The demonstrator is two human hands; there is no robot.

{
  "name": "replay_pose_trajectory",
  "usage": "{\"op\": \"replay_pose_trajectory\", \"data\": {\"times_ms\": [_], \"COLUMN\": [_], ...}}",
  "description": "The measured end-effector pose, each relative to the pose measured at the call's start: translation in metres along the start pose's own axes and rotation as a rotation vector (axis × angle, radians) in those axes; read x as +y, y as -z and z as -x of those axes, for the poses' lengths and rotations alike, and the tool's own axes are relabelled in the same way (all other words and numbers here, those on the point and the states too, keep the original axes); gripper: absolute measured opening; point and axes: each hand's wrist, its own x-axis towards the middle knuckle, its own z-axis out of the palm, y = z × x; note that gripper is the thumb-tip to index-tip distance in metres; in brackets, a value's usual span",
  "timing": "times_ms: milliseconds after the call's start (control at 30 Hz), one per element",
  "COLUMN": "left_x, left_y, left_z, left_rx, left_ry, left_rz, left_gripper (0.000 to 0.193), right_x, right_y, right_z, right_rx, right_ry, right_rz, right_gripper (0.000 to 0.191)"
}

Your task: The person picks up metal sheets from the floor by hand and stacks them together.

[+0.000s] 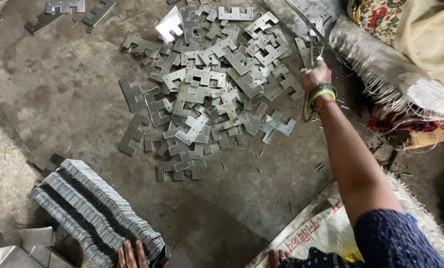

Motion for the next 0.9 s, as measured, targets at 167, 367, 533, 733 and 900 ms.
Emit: {"op": "replay_pose_trajectory", "data": {"times_ms": [167,367,533,733,900], "left_x": [0.009,0.010,0.015,0.018,0.021], "left_y": [0.022,0.042,0.050,0.056,0.059], "left_z": [0.003,-0.003,-0.011,-0.014,-0.015], "left_rx": [-0.066,-0.129,-0.103,-0.132,-0.106], "left_ry": [0.083,0.059,0.089,0.111,0.095], "left_rz": [0.181,0.202,0.206,0.206,0.205], "left_gripper": [0.093,0.096,0.093,0.095,0.095], "right_x": [0.057,0.091,0.075,0.073,0.065], "right_y": [0.027,0.033,0.037,0.052,0.053], "right_z": [0.018,0.056,0.056,0.083,0.112], "right_rx": [0.044,0.047,-0.221,-0.103,-0.025], "right_ry": [0.210,0.236,-0.141,0.155,0.290], "right_rz": [-0.251,-0.062,-0.638,-0.387,0.288], "right_gripper": [0.044,0.049,0.055,0.060,0.057]}}
